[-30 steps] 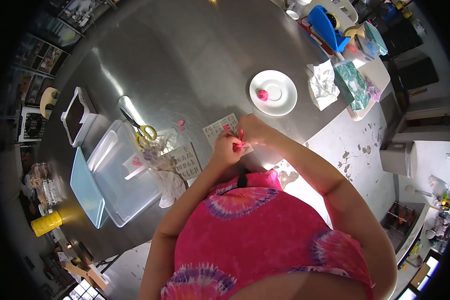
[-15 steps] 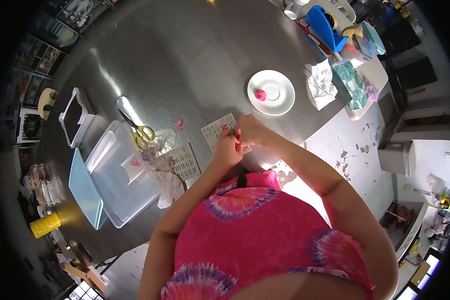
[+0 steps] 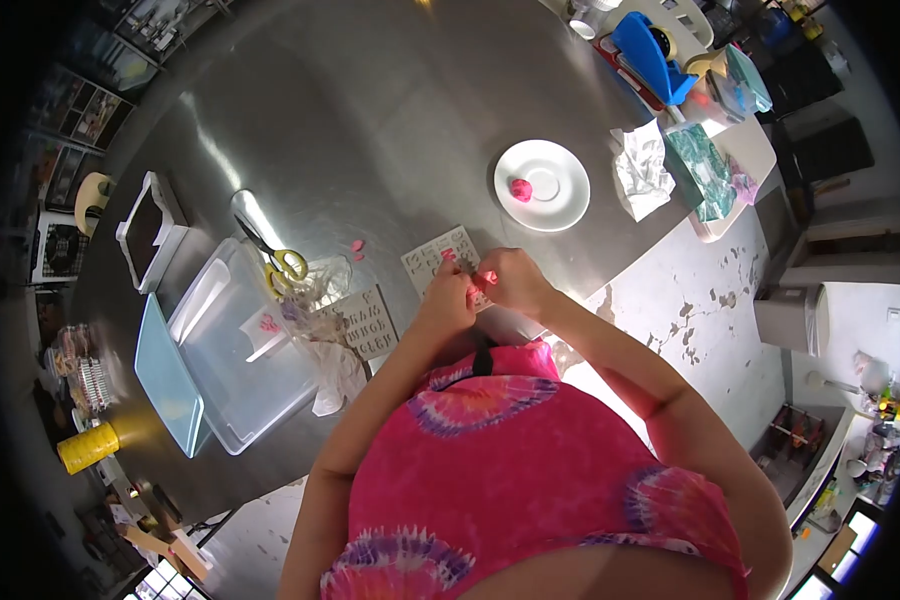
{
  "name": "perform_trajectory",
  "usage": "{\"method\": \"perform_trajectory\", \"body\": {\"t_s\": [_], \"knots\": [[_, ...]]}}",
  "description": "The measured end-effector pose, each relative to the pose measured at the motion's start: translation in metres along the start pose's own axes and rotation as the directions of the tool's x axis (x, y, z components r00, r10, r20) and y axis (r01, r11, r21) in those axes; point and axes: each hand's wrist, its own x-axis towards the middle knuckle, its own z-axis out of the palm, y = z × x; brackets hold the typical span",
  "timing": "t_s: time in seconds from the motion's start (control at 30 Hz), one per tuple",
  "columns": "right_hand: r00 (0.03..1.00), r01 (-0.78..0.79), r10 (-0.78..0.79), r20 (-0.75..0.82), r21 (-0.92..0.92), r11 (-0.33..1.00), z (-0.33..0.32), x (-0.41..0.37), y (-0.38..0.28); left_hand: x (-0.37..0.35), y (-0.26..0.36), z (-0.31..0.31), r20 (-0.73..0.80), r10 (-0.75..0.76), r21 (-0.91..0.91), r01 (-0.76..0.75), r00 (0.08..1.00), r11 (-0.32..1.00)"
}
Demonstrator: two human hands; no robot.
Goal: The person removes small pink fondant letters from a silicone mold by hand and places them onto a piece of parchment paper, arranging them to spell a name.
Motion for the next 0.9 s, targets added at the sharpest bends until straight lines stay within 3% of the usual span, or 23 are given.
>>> {"method": "perform_trajectory", "body": {"t_s": [0.07, 0.13, 0.2, 0.3, 0.33, 0.4, 0.47, 0.57, 0.63, 0.67, 0.73, 0.8, 0.9], "knots": [[0.999, -0.051, 0.05, -0.018, -0.041, 0.998, -0.003, 0.0, -0.003, -0.002, 0.0, -0.003, 0.009, 0.027, -0.032, -0.027, 1.0, 0.999], [0.987, -0.143, 0.136, 0.083, 0.086, 0.986, -0.006, 0.003, -0.002, -0.005, 0.002, -0.005, 0.015, 0.05, -0.06, -0.049, 0.999, 0.997], [0.985, -0.138, 0.125, 0.117, 0.107, 0.985, -0.011, 0.006, 0.0, -0.007, 0.006, -0.006, -0.076, -0.032, -0.091, 0.025, 0.997, 0.996], [0.993, -0.071, 0.057, 0.102, 0.141, 0.987, -0.009, 0.002, 0.007, -0.007, 0.009, -0.01, -0.058, -0.142, -0.176, 0.129, 0.988, 0.976], [0.998, -0.003, -0.005, 0.055, 0.155, 0.988, -0.007, 0.0, 0.009, -0.007, 0.009, -0.01, -0.061, -0.142, -0.178, 0.13, 0.988, 0.975], [0.998, 0.005, -0.015, 0.062, 0.145, 0.989, -0.006, -0.001, 0.011, -0.006, 0.008, -0.011, -0.05, -0.055, -0.058, 0.052, 0.997, 0.997], [0.998, 0.012, -0.021, 0.065, 0.138, 0.99, -0.007, -0.001, 0.011, -0.007, 0.008, -0.011, -0.053, -0.059, -0.054, 0.057, 0.997, 0.997], [0.996, -0.022, 0.012, 0.094, 0.098, 0.995, -0.012, 0.002, 0.009, -0.006, 0.009, -0.011, -0.06, -0.076, -0.066, 0.072, 0.995, 0.995], [0.964, -0.214, 0.198, 0.177, 0.077, 0.974, -0.022, 0.006, -0.006, -0.005, 0.012, -0.013, -0.066, -0.095, -0.081, 0.09, 0.993, 0.993], [0.963, -0.215, 0.199, 0.179, 0.077, 0.974, -0.02, 0.006, -0.005, -0.005, 0.013, -0.014, -0.043, -0.114, -0.093, 0.11, 0.993, 0.99], [0.99, -0.117, 0.108, 0.092, 0.094, 0.989, -0.014, 0.006, -0.003, -0.004, 0.009, -0.013, -0.021, -0.136, -0.104, 0.134, 0.99, 0.986], [0.995, -0.063, 0.057, 0.085, 0.078, 0.995, -0.011, 0.006, 0.0, -0.003, 0.004, -0.01, -0.09, -0.032, -0.054, 0.027, 0.995, 0.998], [0.994, 0.059, -0.059, 0.087, 0.003, 0.998, -0.008, 0.008, 0.001, -0.004, 0.0, -0.006, -0.103, -0.044, -0.053, 0.038, 0.994, 0.998]]}}
